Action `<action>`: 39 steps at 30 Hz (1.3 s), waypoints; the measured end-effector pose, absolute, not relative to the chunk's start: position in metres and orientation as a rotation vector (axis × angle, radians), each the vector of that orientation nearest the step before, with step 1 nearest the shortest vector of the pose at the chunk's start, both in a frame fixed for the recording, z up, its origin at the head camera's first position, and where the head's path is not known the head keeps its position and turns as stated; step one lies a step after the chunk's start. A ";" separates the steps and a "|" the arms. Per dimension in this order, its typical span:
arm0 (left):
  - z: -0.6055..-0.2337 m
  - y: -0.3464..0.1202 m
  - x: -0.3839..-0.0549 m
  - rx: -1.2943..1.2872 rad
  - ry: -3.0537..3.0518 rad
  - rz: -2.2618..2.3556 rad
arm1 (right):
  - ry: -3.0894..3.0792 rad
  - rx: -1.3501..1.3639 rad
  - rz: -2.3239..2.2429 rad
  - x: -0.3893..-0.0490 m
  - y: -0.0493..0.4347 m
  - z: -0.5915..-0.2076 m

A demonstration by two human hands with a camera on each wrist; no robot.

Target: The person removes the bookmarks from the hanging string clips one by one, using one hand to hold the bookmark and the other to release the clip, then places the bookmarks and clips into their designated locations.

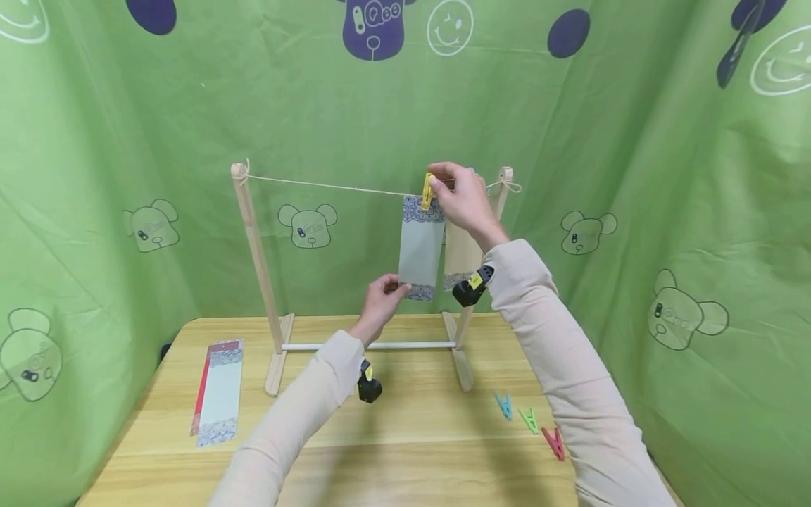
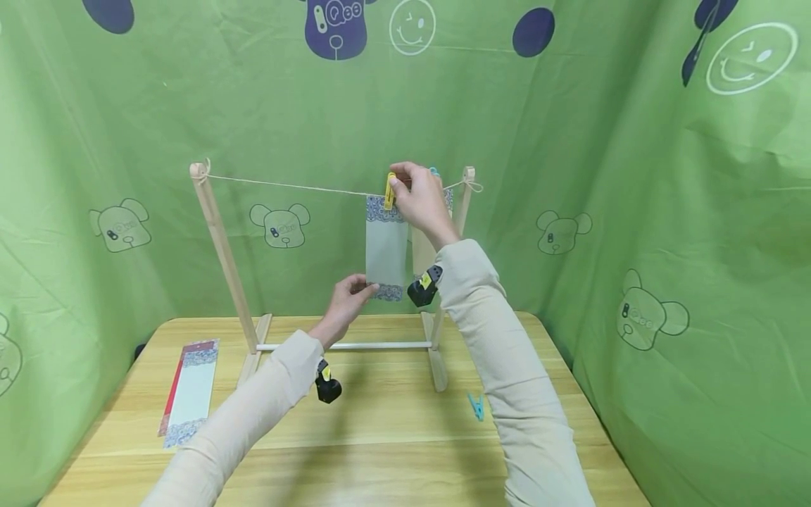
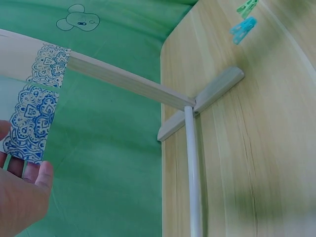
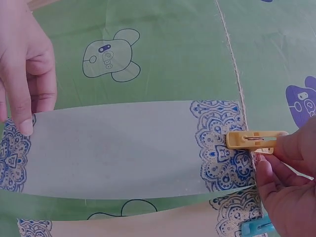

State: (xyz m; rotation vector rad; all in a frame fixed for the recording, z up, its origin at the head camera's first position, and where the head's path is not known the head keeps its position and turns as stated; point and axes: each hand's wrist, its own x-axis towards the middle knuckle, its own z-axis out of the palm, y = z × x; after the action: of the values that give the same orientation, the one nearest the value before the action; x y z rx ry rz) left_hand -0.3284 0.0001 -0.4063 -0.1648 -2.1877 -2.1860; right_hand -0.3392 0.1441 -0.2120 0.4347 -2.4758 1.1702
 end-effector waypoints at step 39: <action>-0.410 -0.010 -0.329 -0.192 -2.086 -2.133 | -2.390 0.356 1.236 -0.337 0.141 -0.212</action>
State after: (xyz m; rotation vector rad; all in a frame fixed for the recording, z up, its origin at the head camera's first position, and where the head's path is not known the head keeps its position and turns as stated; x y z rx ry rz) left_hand -0.3287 -0.0104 -0.4095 -0.1922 -2.0862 -2.1334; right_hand -0.3374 0.1408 -0.2121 0.3559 -2.3904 1.2365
